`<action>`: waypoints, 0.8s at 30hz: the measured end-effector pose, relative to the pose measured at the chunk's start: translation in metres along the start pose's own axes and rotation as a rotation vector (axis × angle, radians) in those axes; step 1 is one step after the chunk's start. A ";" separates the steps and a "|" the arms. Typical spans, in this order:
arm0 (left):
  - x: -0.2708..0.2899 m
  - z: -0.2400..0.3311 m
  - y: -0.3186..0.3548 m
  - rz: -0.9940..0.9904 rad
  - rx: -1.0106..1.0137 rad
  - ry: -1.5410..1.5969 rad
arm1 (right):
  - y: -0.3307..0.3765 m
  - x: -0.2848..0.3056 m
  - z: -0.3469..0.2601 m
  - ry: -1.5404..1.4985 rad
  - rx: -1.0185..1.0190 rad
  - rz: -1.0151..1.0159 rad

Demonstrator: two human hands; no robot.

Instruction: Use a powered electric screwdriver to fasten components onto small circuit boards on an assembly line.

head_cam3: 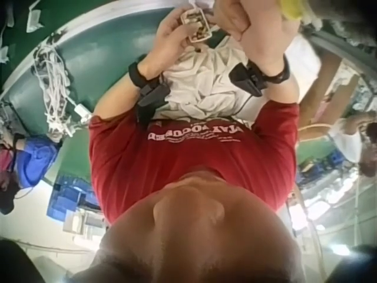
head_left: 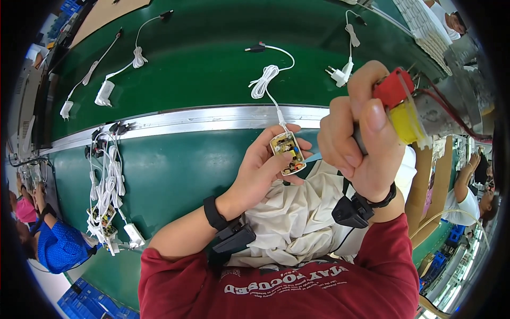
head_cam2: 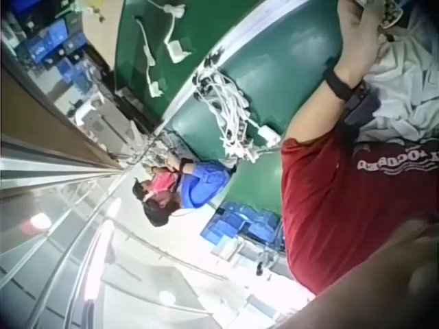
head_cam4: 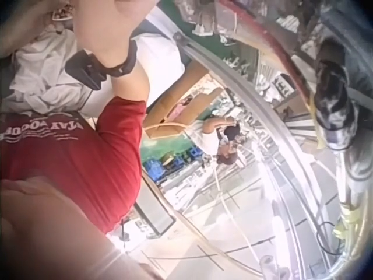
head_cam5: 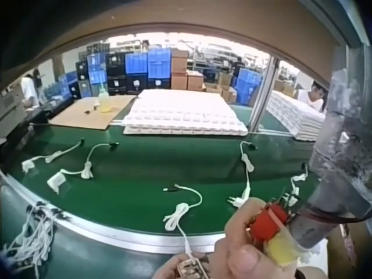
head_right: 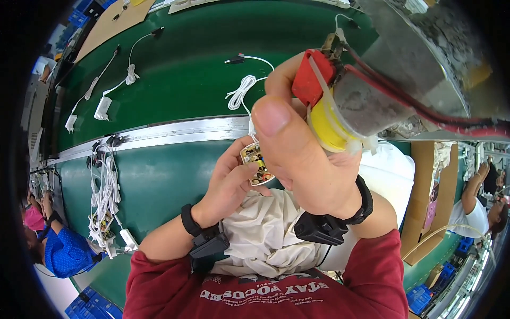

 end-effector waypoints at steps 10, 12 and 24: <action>-0.008 -0.003 -0.002 -0.043 0.038 0.118 | 0.003 -0.004 0.004 0.000 -0.060 -0.025; -0.009 -0.003 -0.001 -0.059 0.042 0.172 | 0.004 -0.004 0.006 -0.026 -0.061 -0.016; -0.015 -0.005 0.004 -0.122 0.080 0.297 | 0.013 -0.003 0.013 -0.165 -0.124 -0.002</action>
Point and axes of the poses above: each hand's wrist, its own y-axis away from the middle knuckle, its own x-axis out of the back of the hand, z = x × y, the point moved 10 cm from there along -y, towards the middle knuckle, and after that the axes turned 10 degrees about -y, right-handed, at the moved point
